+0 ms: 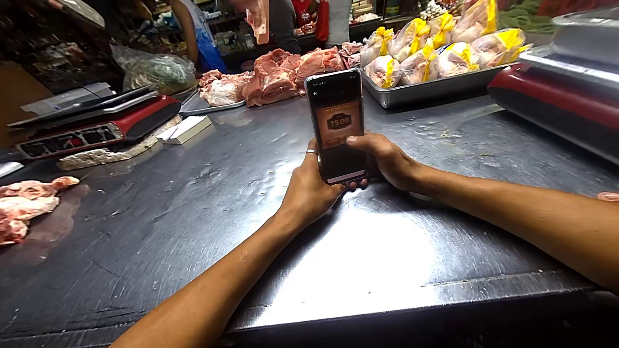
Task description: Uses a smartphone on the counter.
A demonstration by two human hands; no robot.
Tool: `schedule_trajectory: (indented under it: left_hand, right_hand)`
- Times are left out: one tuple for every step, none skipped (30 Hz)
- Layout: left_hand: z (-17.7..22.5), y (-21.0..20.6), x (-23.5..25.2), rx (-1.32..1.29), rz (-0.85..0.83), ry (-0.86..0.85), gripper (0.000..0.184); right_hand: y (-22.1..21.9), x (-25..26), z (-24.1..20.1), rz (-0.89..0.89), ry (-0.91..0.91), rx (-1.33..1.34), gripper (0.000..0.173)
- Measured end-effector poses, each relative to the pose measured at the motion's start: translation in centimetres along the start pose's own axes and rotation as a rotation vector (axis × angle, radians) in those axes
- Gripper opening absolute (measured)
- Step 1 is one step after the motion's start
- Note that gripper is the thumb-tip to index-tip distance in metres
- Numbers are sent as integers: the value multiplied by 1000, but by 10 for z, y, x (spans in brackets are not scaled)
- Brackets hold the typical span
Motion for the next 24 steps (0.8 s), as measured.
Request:
schedule_trajectory:
  left_hand:
    - [1, 0, 0, -1, 0, 3, 96]
    - [1, 0, 0, -1, 0, 6, 96]
    - [1, 0, 0, -3, -1, 7, 97]
    - [0, 0, 0, -3, 0, 5, 97]
    - [-1, 0, 0, -4, 2, 3, 98]
    - [-1, 0, 0, -3, 2, 3, 98]
    - [-1, 0, 0, -2, 1, 6, 99]
    - [-1, 0, 0, -6, -1, 11, 100]
    - [-2, 0, 0, -8, -3, 15, 101]
    - [-3, 0, 0, -9, -4, 15, 103]
    - [-4, 0, 1, -4, -5, 11, 103]
    - [-5, 0, 2, 2, -3, 5, 102]
    - [-6, 0, 3, 7, -2, 5, 102]
    - [-6, 0, 3, 8, -1, 6, 103]
    - [-7, 0, 4, 5, 0, 12, 103]
    - [-7, 0, 3, 5, -3, 19, 104]
    - [-7, 0, 3, 4, -2, 18, 103]
    - [-7, 0, 3, -1, 1, 14, 103]
    - [-7, 0, 3, -6, 2, 9, 102]
    - [-6, 0, 3, -5, 2, 5, 102]
    - [-7, 1, 3, 5, 1, 1, 101]
    - [-7, 2, 2, 22, 2, -5, 99]
    - [-7, 3, 1, 44, 3, -11, 98]
    - [-7, 4, 1, 68, 5, -14, 98]
  right_hand:
    - [0, 0, 0, 7, -10, -4, 37]
    - [-1, 0, 0, 13, -15, -5, 38]
    - [-1, -1, 0, 9, -15, -5, 39]
    - [-1, -1, 0, -2, -9, 1, 38]
    - [-2, -1, -1, -14, -2, 6, 38]
    - [-2, -2, -1, -28, 0, 4, 37]
    - [-3, -3, -2, -44, 2, -4, 35]
    - [-4, -4, -3, -54, 7, -14, 33]
    - [-5, -4, -3, -59, 14, -21, 32]
    - [-5, -4, -3, -64, 19, -24, 30]
    - [-6, -4, -3, -70, 24, -28, 31]
    - [-6, -4, -4, -77, 31, -31, 31]
    - [-6, -4, -4, -84, 37, -37, 32]
    - [-6, -4, -5, -85, 44, -48, 33]
    - [-6, -4, -5, -88, 49, -55, 33]
    - [-6, -5, -5, -94, 51, -54, 34]
    - [-7, -5, -5, -100, 53, -49, 33]
    - [-7, -5, -6, -102, 56, -46, 32]
    - [-7, -5, -7, -100, 55, -50, 31]
    - [-7, -5, -7, -93, 56, -59, 30]
    - [-6, -5, -7, -86, 60, -74, 31]
    - [-5, -5, -6, -84, 59, -88, 32]
    - [-5, -4, -6, -83, 48, -95, 34]
    - [-5, -3, -6, -80, 28, -87, 36]
Point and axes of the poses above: each hand's wrist, its own x-axis towards the middle knuckle, its own y-axis out of the back of the hand, z = x × y, the point moved 6 cm from there along x, towards the middle knuckle, and after that the axes turned 3 degrees about -x, right-handed, at the moved point
